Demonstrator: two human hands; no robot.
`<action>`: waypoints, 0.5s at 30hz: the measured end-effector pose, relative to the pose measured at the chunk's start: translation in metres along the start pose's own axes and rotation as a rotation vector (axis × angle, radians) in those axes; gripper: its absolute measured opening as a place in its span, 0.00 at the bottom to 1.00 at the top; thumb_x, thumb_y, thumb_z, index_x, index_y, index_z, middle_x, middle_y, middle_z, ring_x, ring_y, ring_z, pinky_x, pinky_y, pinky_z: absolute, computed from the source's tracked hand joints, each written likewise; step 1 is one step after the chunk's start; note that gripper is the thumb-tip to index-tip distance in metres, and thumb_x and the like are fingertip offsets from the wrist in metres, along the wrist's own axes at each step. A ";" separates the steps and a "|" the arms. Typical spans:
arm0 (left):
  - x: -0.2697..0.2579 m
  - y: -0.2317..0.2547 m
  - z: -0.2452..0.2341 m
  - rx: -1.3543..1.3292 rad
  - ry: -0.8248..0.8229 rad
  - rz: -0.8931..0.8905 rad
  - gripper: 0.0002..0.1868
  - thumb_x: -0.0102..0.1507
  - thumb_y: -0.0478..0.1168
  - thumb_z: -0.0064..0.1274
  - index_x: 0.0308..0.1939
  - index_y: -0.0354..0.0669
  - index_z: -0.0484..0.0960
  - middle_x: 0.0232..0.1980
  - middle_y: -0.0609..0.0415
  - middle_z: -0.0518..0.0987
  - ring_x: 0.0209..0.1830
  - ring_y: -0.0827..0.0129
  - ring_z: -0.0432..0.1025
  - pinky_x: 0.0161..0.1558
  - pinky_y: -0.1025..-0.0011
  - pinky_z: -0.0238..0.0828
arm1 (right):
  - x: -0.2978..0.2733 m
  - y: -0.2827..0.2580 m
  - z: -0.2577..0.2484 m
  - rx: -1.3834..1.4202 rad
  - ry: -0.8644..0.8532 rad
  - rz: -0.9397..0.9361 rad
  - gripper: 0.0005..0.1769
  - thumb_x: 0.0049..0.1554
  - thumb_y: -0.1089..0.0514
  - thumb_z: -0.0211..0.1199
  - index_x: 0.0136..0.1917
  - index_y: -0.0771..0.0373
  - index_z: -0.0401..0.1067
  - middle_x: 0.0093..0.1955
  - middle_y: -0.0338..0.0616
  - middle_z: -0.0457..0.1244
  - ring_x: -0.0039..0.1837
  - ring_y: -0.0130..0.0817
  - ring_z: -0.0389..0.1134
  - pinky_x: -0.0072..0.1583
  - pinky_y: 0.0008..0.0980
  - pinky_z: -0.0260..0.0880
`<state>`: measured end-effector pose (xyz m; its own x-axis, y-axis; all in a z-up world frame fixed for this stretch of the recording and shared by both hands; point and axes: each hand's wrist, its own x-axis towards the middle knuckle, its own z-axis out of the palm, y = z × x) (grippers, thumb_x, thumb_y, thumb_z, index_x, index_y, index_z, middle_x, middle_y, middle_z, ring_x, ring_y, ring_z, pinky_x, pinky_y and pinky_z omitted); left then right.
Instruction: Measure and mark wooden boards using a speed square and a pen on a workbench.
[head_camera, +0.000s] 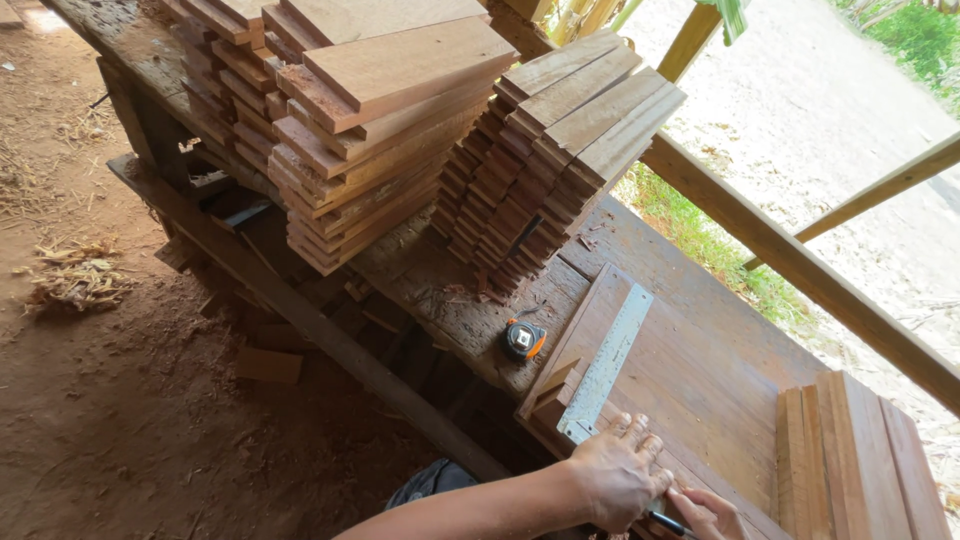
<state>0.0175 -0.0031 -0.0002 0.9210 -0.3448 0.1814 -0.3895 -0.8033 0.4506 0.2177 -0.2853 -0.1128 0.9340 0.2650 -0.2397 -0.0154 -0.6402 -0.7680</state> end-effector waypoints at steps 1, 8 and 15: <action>0.000 0.000 -0.001 -0.003 -0.008 0.001 0.42 0.53 0.49 0.62 0.70 0.36 0.71 0.76 0.21 0.59 0.80 0.24 0.45 0.74 0.35 0.40 | 0.010 -0.001 -0.003 -0.007 -0.076 0.096 0.12 0.55 0.68 0.70 0.48 0.84 0.82 0.47 0.70 0.75 0.47 0.54 0.78 0.51 0.39 0.75; 0.000 0.000 -0.004 -0.014 -0.049 0.013 0.43 0.55 0.48 0.61 0.72 0.35 0.68 0.78 0.23 0.56 0.80 0.25 0.42 0.75 0.36 0.35 | -0.033 -0.001 0.009 0.145 0.069 -0.076 0.22 0.52 0.74 0.67 0.58 0.82 0.65 0.61 0.75 0.65 0.57 0.66 0.73 0.55 0.53 0.77; 0.001 -0.001 -0.001 -0.019 -0.038 0.011 0.42 0.54 0.46 0.60 0.72 0.37 0.69 0.78 0.23 0.56 0.81 0.25 0.42 0.75 0.36 0.36 | -0.021 0.012 0.008 0.100 0.103 -0.160 0.22 0.51 0.71 0.71 0.56 0.80 0.66 0.56 0.73 0.67 0.52 0.63 0.76 0.53 0.48 0.79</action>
<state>0.0192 -0.0018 0.0007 0.9155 -0.3718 0.1534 -0.3989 -0.7902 0.4653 0.1948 -0.2927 -0.1222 0.9588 0.2794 -0.0520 0.1055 -0.5198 -0.8478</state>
